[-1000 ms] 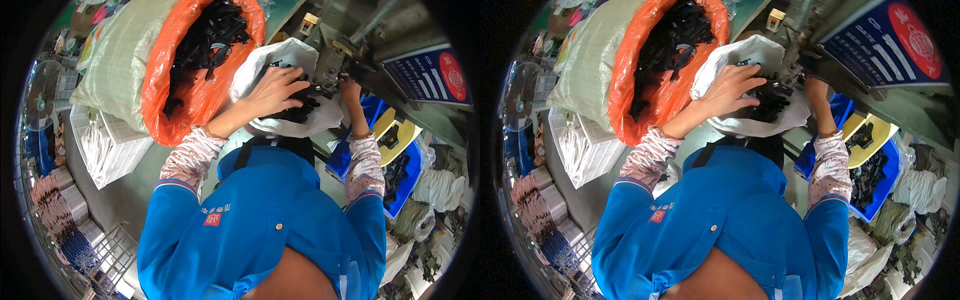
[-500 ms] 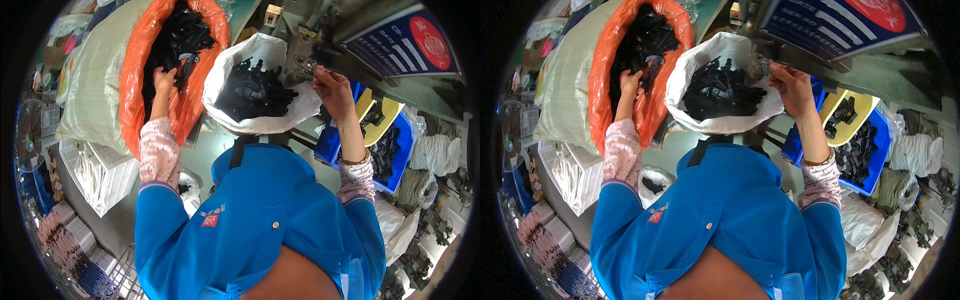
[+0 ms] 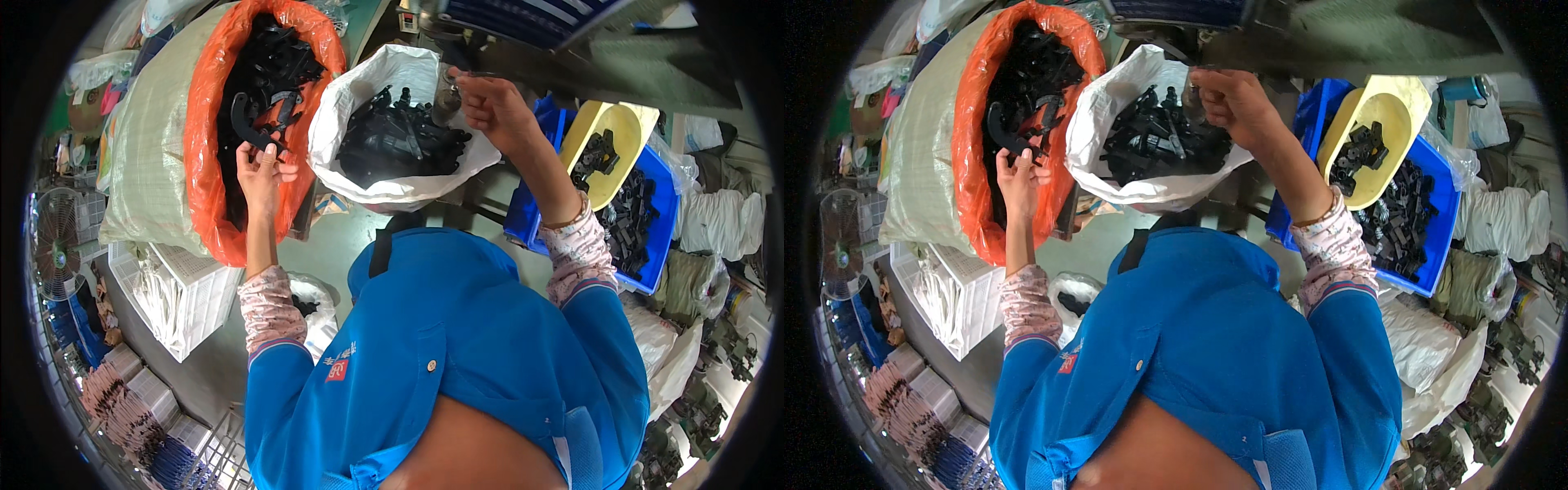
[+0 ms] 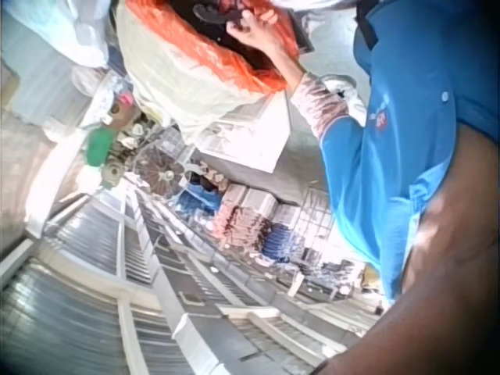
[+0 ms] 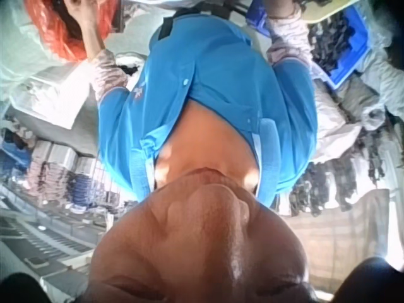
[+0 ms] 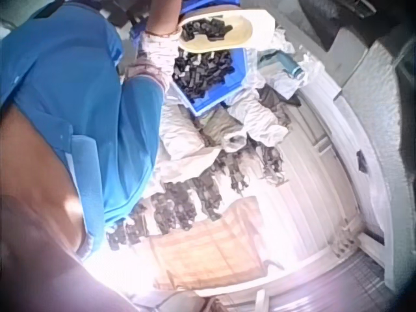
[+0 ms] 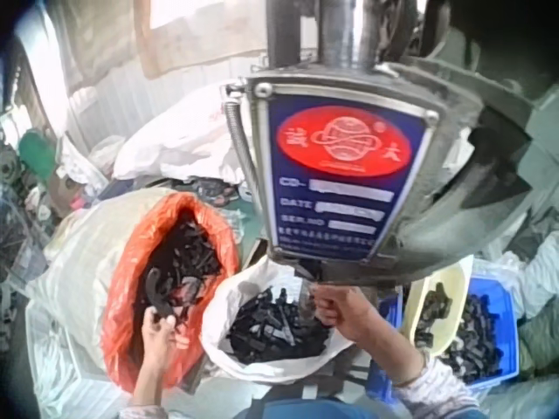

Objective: The person repeatedly picks small black plastic components from a blue bin, joins them with a metal spring, and places the assembled units into a white sack. The cycle of picking, joining, and depositing continues throughout the clip.

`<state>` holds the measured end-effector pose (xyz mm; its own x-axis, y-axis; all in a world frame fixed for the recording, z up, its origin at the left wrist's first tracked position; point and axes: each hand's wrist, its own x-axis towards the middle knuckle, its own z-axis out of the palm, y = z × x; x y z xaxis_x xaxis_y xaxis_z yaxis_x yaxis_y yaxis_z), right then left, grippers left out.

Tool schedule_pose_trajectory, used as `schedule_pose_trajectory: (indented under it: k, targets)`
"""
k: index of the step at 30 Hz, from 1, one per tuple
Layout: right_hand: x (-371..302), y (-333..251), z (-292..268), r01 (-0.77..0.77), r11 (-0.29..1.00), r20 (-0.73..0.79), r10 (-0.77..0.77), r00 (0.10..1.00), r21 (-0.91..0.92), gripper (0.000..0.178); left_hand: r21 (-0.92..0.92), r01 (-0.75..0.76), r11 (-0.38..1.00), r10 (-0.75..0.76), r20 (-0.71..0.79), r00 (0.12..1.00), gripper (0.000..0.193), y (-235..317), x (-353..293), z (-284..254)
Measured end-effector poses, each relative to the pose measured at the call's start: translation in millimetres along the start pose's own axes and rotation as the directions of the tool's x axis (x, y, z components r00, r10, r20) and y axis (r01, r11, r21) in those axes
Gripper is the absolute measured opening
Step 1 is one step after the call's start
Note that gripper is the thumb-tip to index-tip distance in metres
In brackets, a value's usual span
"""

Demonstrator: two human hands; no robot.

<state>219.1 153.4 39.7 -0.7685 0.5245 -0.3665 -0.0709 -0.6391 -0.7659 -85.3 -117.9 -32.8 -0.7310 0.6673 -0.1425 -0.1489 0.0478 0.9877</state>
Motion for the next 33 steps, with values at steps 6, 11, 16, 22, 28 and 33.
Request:
schedule_pose_trajectory:
  k: [6,11,16,22,28,33]
  targets:
    - [-46.7,29.8,-16.4,0.226,0.973,-0.219,-0.232,0.948,-0.052,0.017,-0.594,0.113,0.797,0.146,0.371,0.917,0.021,25.0,-45.1,85.7]
    - [-152.3,71.8,-47.6,0.161,0.766,-0.275,-0.407,0.871,-0.622,0.020,-0.331,0.029,0.943,0.097,0.355,0.930,0.024,11.8,-81.0,128.0]
    - [-249.0,76.6,-191.7,-0.056,0.487,-0.458,-0.770,0.444,-0.872,0.012,-0.503,0.349,0.791,-0.002,0.568,0.823,0.056,9.0,-108.0,174.6]
    - [-277.7,57.2,-287.4,-0.487,0.272,-0.513,-0.714,0.476,-0.830,0.016,-0.285,0.509,0.812,-0.147,0.744,0.651,0.041,2.2,-164.4,263.2]
    - [-229.9,45.2,-281.6,-0.371,-0.023,-0.235,-0.736,0.635,-0.929,0.029,-0.148,0.482,0.864,-0.236,0.726,0.646,0.029,5.0,-204.3,330.5]
    - [-247.7,38.4,-286.6,-0.168,0.353,-0.379,-0.698,0.608,-0.920,0.030,-0.055,0.471,0.881,-0.325,0.653,0.684,0.019,1.2,-215.6,350.7]
